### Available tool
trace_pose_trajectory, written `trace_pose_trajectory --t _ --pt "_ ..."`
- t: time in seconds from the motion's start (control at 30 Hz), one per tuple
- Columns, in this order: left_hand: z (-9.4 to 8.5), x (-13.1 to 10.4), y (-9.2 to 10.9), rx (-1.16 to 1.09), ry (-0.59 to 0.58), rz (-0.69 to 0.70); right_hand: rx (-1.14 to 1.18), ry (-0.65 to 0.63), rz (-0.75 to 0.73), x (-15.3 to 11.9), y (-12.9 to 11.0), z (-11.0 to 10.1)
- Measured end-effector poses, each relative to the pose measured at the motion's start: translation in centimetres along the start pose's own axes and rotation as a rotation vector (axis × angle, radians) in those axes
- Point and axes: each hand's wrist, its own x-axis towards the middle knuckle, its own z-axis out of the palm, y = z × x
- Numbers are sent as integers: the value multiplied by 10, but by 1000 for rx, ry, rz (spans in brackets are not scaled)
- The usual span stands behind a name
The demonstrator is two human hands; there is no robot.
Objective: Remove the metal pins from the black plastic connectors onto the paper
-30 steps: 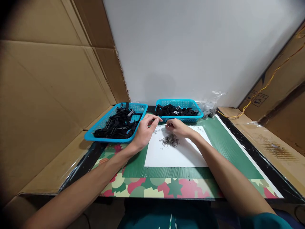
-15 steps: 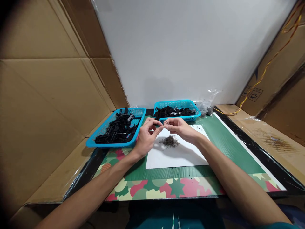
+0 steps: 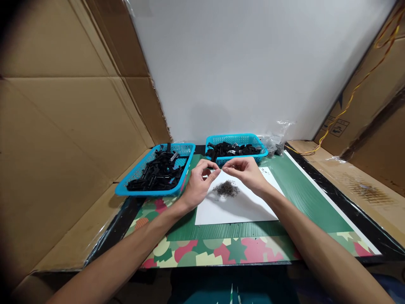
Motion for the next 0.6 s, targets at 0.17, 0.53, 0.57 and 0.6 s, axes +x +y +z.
trace_pose_trajectory --t 0.17,0.53,0.57,0.6 --pt "7 -6 3 -39 -68 -29 -152 -19 -5 -16 2 -7" --pt "29 -27 27 -205 -435 -80 -476 202 11 -97 -13 -33" --pt "30 -29 29 -234 -508 -104 -512 248 20 -107 -15 -35" --pt "31 -31 31 -255 -570 -117 -535 293 29 -116 -18 -37"
